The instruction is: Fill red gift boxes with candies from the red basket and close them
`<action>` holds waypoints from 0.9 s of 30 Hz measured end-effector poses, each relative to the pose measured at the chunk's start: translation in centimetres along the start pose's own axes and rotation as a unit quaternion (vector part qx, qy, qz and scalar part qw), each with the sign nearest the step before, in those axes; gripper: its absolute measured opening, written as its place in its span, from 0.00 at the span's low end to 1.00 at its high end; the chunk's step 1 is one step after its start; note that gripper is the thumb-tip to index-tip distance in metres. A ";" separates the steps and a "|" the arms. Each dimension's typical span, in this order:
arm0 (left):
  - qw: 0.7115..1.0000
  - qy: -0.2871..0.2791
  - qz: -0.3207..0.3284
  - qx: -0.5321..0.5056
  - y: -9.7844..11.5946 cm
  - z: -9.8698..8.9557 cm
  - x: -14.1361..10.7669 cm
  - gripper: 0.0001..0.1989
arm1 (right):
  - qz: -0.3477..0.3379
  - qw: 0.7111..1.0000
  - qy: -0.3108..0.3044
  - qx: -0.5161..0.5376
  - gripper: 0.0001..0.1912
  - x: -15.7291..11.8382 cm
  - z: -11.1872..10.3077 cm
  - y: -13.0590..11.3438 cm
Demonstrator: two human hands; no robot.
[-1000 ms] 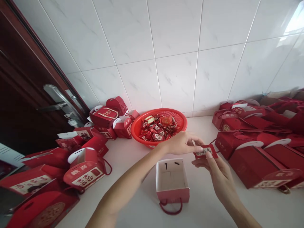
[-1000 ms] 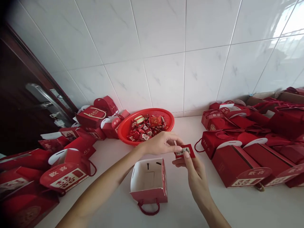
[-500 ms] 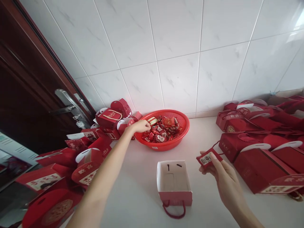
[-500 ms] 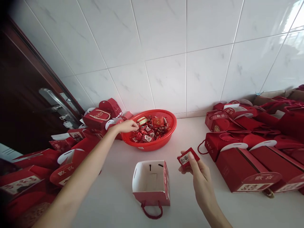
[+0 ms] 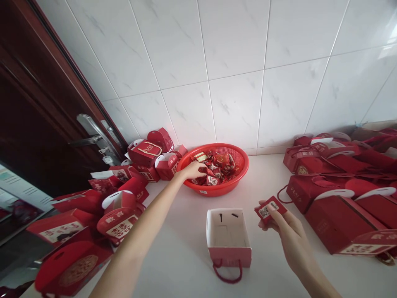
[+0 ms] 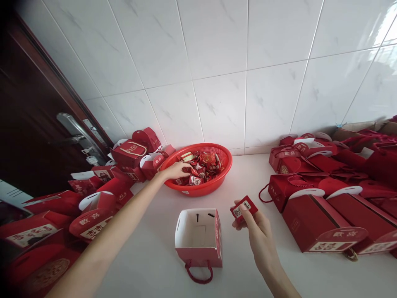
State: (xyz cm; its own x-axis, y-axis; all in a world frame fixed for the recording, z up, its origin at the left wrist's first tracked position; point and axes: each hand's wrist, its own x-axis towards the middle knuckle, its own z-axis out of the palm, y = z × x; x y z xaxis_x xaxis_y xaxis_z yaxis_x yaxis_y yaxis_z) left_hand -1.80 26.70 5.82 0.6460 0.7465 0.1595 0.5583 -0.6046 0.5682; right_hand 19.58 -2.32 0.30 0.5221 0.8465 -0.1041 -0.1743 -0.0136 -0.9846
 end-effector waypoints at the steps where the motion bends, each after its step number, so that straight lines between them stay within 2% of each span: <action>1: 1.000 -0.004 0.000 -0.004 0.2 0.1 0.1 0.07 | 0.001 1.000 0.000 -0.004 0.35 0.0 0.0 0.0; 3: 1.000 -0.017 -0.011 -0.007 0.6 0.2 0.3 0.12 | 0.002 1.000 0.000 -0.007 0.36 0.0 -0.1 0.1; 5: 1.000 -0.004 -0.017 -0.022 0.8 0.3 0.4 0.19 | 0.000 1.000 0.003 -0.009 0.36 0.1 -0.1 0.2; 8: 0.998 0.025 -0.023 -0.053 0.9 0.4 0.5 0.23 | -0.003 1.000 0.005 -0.011 0.36 0.1 -0.2 0.2; 15: 0.989 0.078 -0.024 -0.119 0.7 0.7 0.6 0.24 | -0.009 1.000 0.001 -0.022 0.35 0.0 -0.1 0.1; 20: 0.984 0.126 -0.046 -0.119 0.2 0.6 0.8 0.19 | -0.014 1.000 -0.005 -0.017 0.33 0.0 -0.2 0.4; 23: 0.985 0.127 -0.053 -0.106 0.2 0.5 0.7 0.17 | -0.005 1.000 -0.013 0.000 0.31 0.0 -0.3 0.6; 27: 0.990 0.102 -0.036 -0.088 0.6 0.5 0.5 0.18 | 0.010 0.998 -0.032 0.060 0.27 0.0 -0.3 0.3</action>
State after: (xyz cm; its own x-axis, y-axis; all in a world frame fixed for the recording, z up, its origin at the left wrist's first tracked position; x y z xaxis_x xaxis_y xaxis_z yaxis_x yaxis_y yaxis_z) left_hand -0.89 26.53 5.81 0.4793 0.8377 0.2617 0.4885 -0.5024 0.7134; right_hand 19.78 -2.46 -0.07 0.4643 0.8787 -0.1113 -0.2850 0.0293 -0.9581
